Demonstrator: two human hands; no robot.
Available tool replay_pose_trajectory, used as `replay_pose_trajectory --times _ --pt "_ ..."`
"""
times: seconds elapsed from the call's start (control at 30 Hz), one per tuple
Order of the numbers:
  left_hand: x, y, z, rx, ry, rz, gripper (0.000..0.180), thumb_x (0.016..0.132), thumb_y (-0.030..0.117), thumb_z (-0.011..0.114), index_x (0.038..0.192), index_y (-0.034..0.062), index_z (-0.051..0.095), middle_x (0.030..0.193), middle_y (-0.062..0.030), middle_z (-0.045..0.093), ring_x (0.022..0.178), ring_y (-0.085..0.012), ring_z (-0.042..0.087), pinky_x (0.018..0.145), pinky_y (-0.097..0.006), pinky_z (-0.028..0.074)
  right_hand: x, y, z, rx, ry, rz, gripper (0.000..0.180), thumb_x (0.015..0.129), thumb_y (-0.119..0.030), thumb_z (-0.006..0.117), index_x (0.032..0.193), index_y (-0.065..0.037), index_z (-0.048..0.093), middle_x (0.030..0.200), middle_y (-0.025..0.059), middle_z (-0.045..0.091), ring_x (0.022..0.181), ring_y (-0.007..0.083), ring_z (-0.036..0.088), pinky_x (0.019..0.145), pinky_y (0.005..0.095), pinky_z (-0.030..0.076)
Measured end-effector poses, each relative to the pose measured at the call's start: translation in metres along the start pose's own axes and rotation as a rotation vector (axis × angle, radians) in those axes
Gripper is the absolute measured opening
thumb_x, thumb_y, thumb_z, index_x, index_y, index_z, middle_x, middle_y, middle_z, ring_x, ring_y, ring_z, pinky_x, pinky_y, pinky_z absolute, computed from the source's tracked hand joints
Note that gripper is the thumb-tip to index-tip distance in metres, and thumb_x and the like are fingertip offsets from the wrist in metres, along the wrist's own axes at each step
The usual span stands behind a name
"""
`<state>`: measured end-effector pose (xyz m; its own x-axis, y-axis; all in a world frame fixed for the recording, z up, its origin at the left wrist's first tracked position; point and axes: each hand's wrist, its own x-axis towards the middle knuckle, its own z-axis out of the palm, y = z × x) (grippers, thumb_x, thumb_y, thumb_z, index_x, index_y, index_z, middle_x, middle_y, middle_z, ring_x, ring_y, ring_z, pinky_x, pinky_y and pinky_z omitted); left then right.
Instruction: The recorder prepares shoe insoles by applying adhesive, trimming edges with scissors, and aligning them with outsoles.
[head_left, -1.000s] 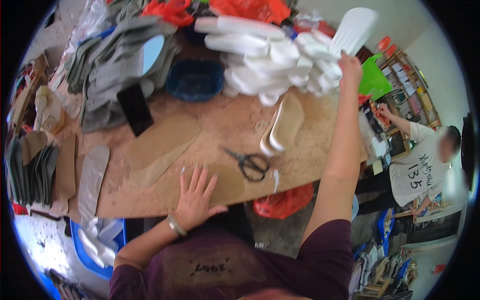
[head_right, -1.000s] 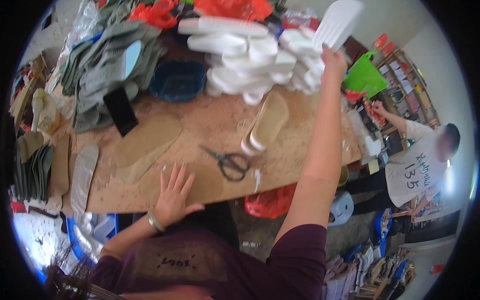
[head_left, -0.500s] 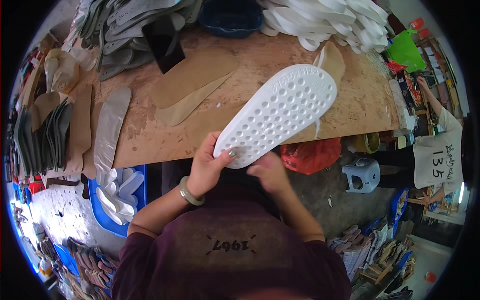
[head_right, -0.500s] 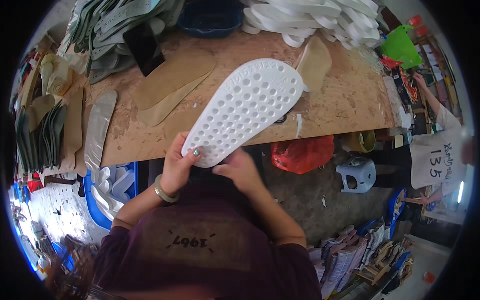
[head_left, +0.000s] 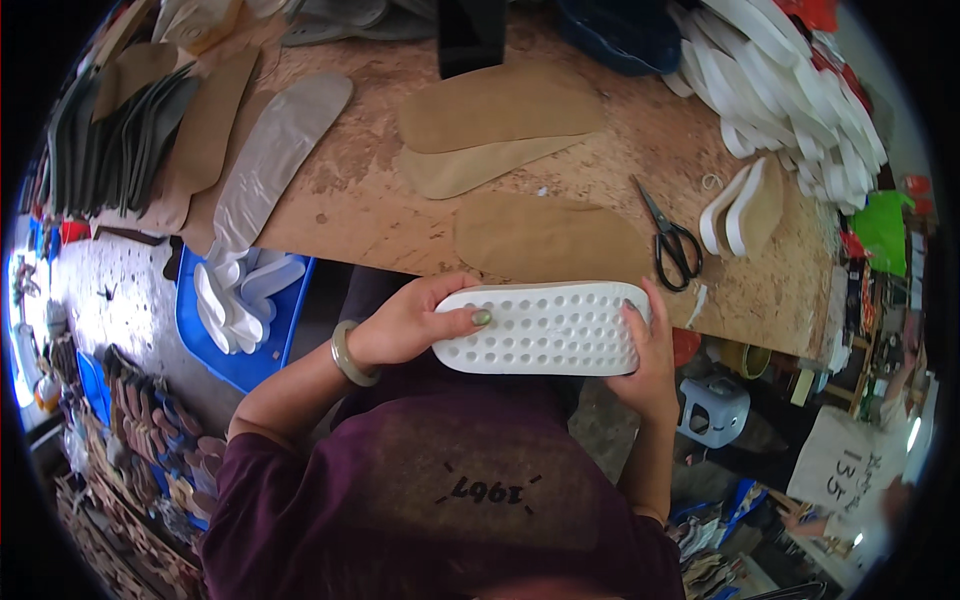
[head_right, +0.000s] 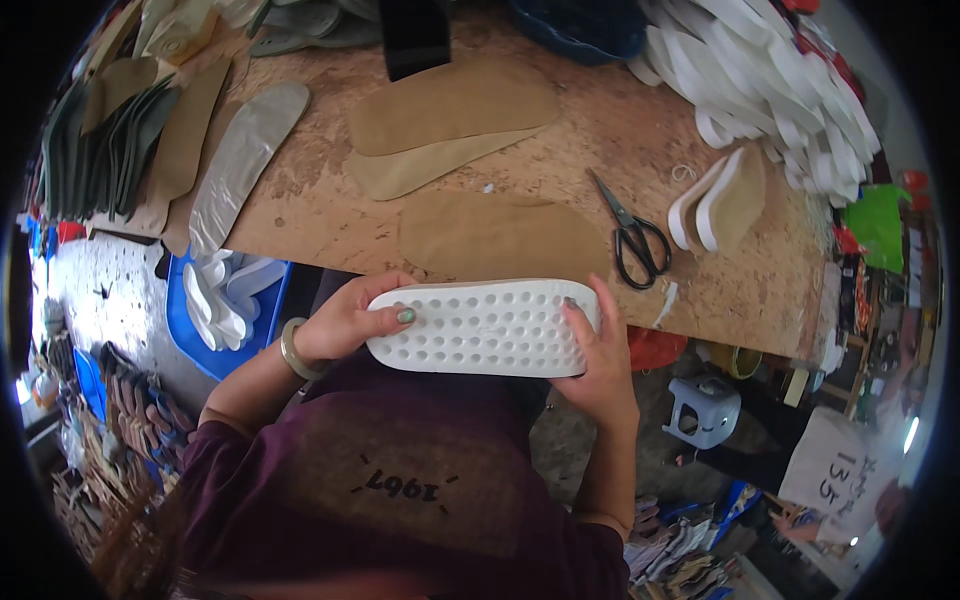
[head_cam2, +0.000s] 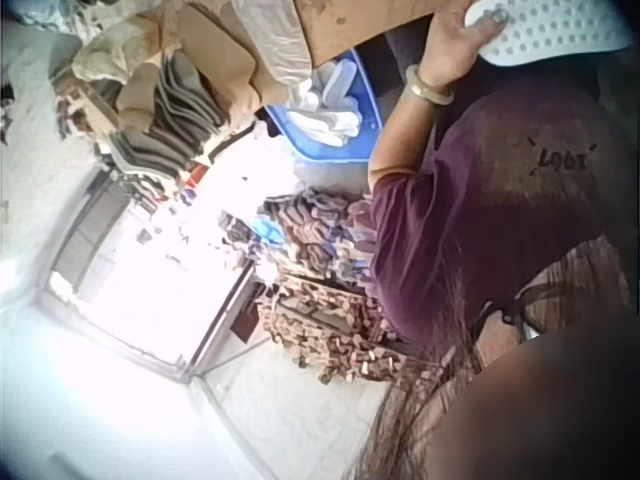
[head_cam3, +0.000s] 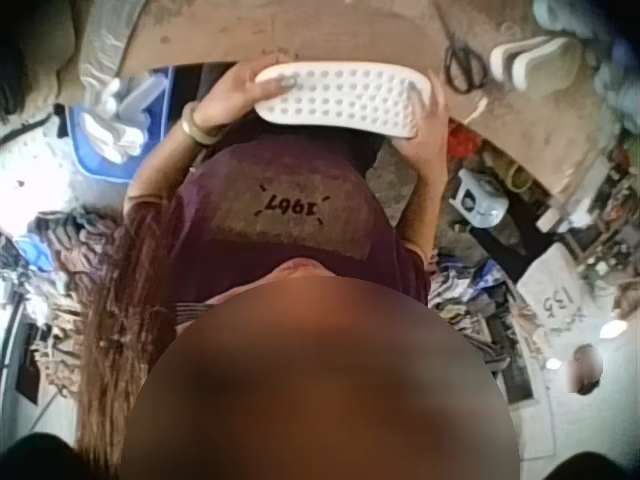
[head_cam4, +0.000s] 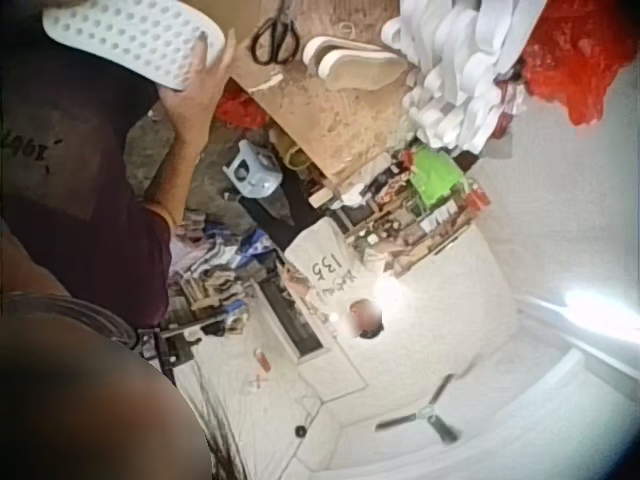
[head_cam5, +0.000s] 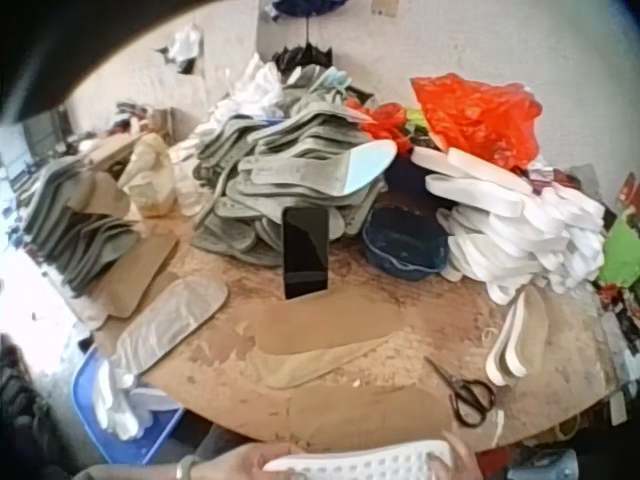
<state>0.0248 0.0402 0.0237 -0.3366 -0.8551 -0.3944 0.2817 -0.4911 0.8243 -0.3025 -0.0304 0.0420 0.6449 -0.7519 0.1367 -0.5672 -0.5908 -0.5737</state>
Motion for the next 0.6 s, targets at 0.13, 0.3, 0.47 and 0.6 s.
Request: replay_pose_trajectory --times 0.13,0.3,0.47,0.6 --pt "0.007 0.007 -0.011 0.118 0.013 0.112 0.047 0.101 0.037 0.058 0.127 -0.0013 0.056 0.112 -0.0042 0.064 0.103 -0.0106 0.058 0.091 -0.028 0.047 0.013 0.014 -0.009 0.029 0.039 -0.059 0.071 0.064 -0.018 0.087 0.129 -0.005 0.061 0.147 0.0257 0.041 0.131 0.0439 0.048 0.108 0.0488 0.041" --pt "0.026 0.012 -0.033 0.983 0.222 0.662 0.043 0.101 0.023 0.055 0.137 0.0004 0.052 0.138 -0.0209 0.054 0.121 -0.0346 0.058 0.104 -0.039 0.046 0.016 0.075 0.001 0.362 0.3 0.177 0.051 0.073 -0.013 0.074 0.123 -0.001 0.066 0.13 0.0173 0.055 0.119 0.0293 0.056 0.103 0.0406 0.045" --pt "0.035 0.009 -0.013 0.787 0.277 0.603 0.035 0.092 0.003 0.061 0.127 0.002 0.058 0.132 -0.017 0.058 0.113 -0.0317 0.062 0.091 -0.037 0.053 0.039 0.051 0.027 0.237 0.209 0.003 0.05 0.074 -0.013 0.08 0.12 -0.001 0.065 0.13 0.0156 0.056 0.115 0.029 0.056 0.098 0.0377 0.046" --pt "0.034 0.002 -0.017 0.792 0.299 0.569 0.034 0.091 -0.005 0.058 0.125 0.0001 0.058 0.129 -0.0158 0.062 0.111 -0.0302 0.064 0.093 -0.038 0.053 0.048 0.054 0.009 0.155 0.282 0.016 0.055 0.071 -0.012 0.082 0.122 -0.003 0.063 0.133 0.0154 0.054 0.116 0.0303 0.056 0.098 0.0391 0.046"
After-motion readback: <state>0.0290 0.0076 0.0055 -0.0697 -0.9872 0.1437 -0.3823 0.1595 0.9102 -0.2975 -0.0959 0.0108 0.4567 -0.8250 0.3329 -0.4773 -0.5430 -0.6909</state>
